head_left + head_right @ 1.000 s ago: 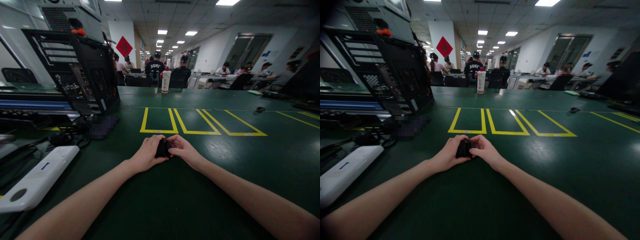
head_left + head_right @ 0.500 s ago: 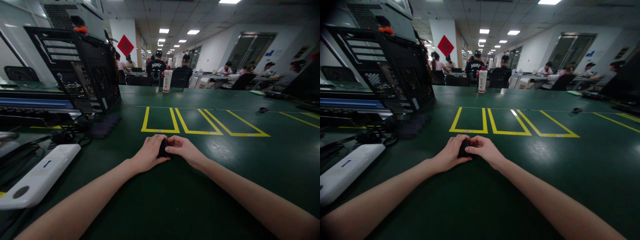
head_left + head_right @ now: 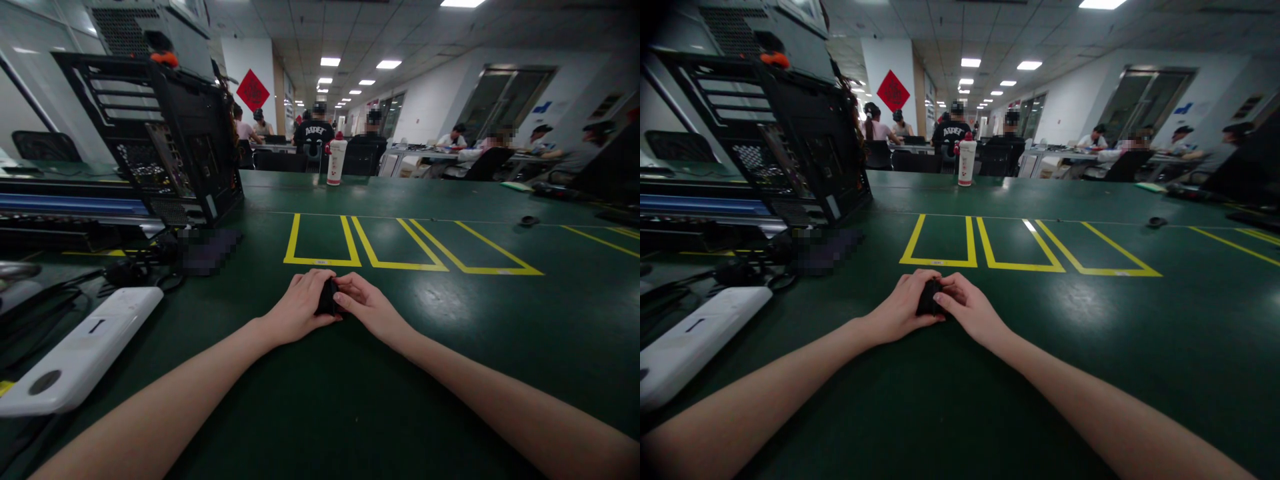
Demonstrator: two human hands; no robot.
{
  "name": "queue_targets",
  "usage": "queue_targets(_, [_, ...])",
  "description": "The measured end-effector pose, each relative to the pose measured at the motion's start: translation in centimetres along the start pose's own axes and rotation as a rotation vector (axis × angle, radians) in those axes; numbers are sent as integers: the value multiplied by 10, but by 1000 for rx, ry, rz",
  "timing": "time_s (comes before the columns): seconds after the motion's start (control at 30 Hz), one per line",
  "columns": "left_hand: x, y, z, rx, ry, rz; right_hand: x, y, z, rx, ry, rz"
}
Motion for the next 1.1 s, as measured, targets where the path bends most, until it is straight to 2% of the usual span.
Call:
queue_targets(0.17, [-2, -1, 0, -3, 12, 11, -3, 0, -3, 93, 0, -17])
queue_targets(0.4, [-2, -1, -1, -2, 22, 0, -2, -6, -3, 92, 20, -16])
queue_targets(0.5, [-1, -1, -1, 1, 19, 2, 0, -4, 0, 46, 39, 7])
queue_targets(0.67, [-2, -1, -2, -2, 17, 8, 2, 0, 2, -95, -16, 68])
queue_targets(1.1, [-1, 0, -1, 0, 9, 21, 4, -2, 0, 26, -99, 98])
Point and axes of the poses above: each hand's wrist, its own z-axis towards the middle knuckle, its own x-axis out of the back of the hand, y = z × x, the point moved 3 cm from there along z, towards the middle knuckle, and after that the axes turned 4 degrees about -z, right-handed, at the moved point
